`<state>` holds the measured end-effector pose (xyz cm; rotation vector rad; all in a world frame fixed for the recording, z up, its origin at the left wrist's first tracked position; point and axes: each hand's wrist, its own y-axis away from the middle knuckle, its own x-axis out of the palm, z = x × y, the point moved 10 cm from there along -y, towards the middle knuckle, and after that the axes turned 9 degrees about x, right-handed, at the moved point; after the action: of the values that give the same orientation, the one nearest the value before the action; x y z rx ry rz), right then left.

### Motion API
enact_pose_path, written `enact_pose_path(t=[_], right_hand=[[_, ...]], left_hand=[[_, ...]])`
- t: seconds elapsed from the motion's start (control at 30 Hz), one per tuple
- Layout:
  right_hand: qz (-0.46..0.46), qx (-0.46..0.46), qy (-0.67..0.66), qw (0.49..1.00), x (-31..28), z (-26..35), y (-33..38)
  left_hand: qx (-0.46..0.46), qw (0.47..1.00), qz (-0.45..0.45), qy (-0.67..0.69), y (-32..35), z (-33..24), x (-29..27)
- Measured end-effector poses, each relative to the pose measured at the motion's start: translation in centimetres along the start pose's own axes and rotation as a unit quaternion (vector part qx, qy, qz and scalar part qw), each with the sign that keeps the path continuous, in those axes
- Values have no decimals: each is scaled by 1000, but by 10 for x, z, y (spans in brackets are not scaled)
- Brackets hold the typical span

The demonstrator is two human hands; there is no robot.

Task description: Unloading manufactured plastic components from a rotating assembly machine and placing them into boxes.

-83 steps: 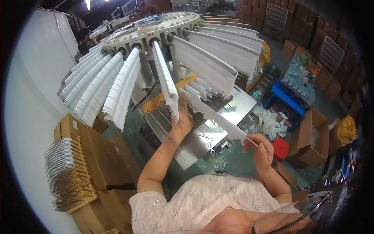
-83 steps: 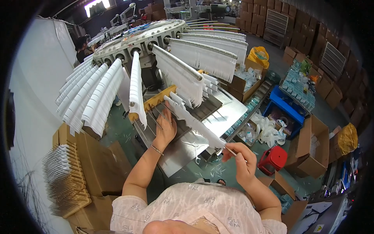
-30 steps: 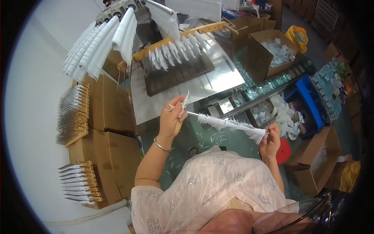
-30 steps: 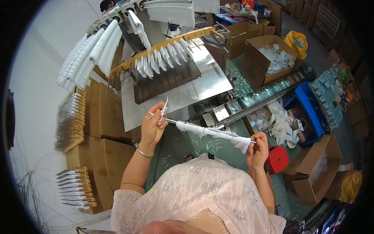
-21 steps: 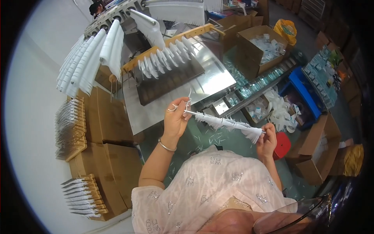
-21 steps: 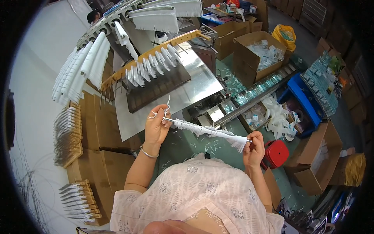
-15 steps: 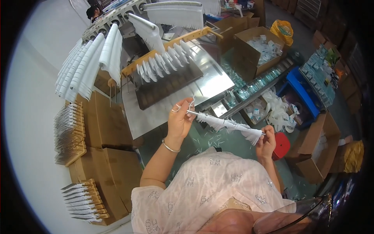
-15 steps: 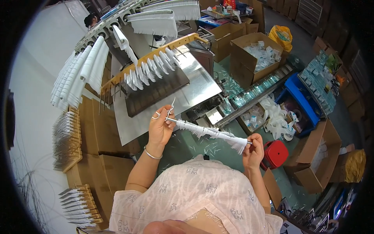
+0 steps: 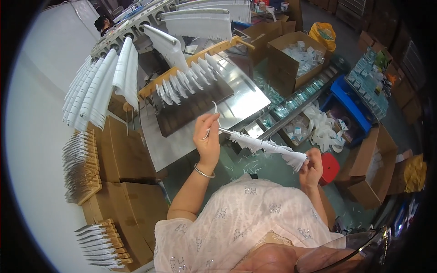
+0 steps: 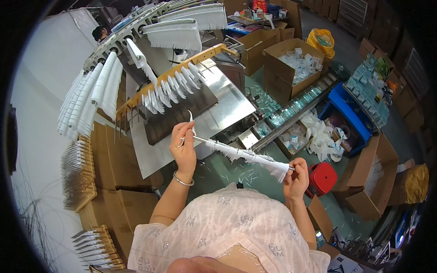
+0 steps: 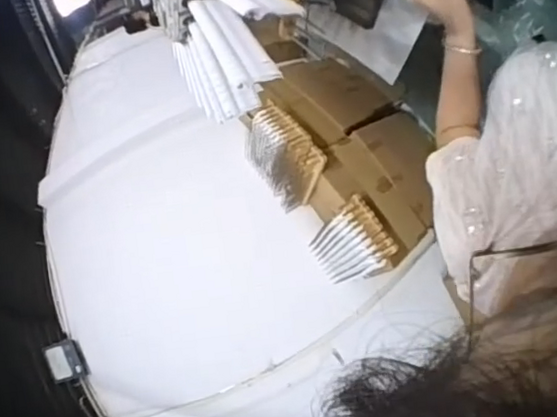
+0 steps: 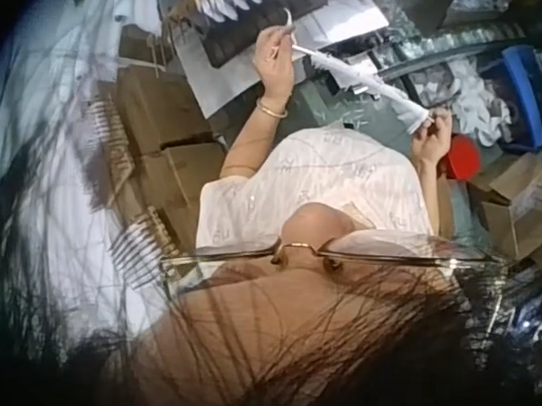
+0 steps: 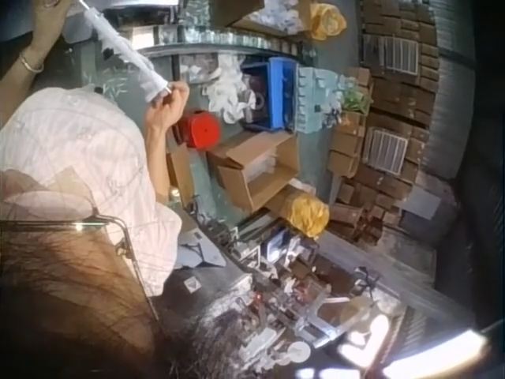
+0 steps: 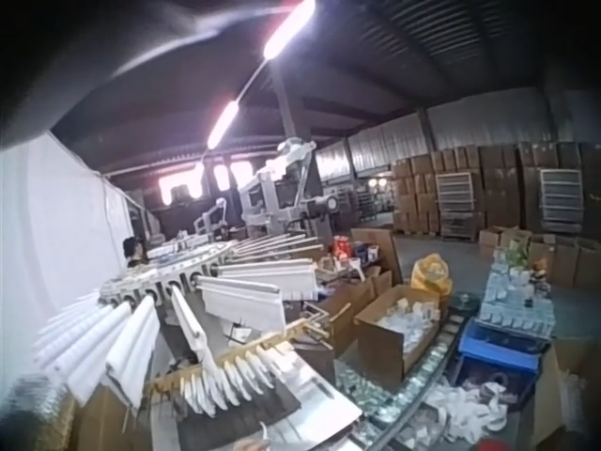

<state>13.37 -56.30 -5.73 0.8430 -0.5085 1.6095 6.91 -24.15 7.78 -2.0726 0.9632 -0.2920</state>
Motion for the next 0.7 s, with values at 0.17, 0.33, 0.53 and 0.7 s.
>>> enact_pose_path(t=[0.17,0.33,0.53,0.7], right_hand=[[-4,-33,44,998,15,14,14],[-47,-60,62,995,30,23,30],[-37,-75,38,996,27,14,32],[-33,-63,5,997,21,9,27]], left_hand=[[106,990,19,-93,-3,-20,3],[209,964,50,-157,0,-40,15],[220,966,50,-128,4,-44,20],[186,977,72,-78,14,-40,19]])
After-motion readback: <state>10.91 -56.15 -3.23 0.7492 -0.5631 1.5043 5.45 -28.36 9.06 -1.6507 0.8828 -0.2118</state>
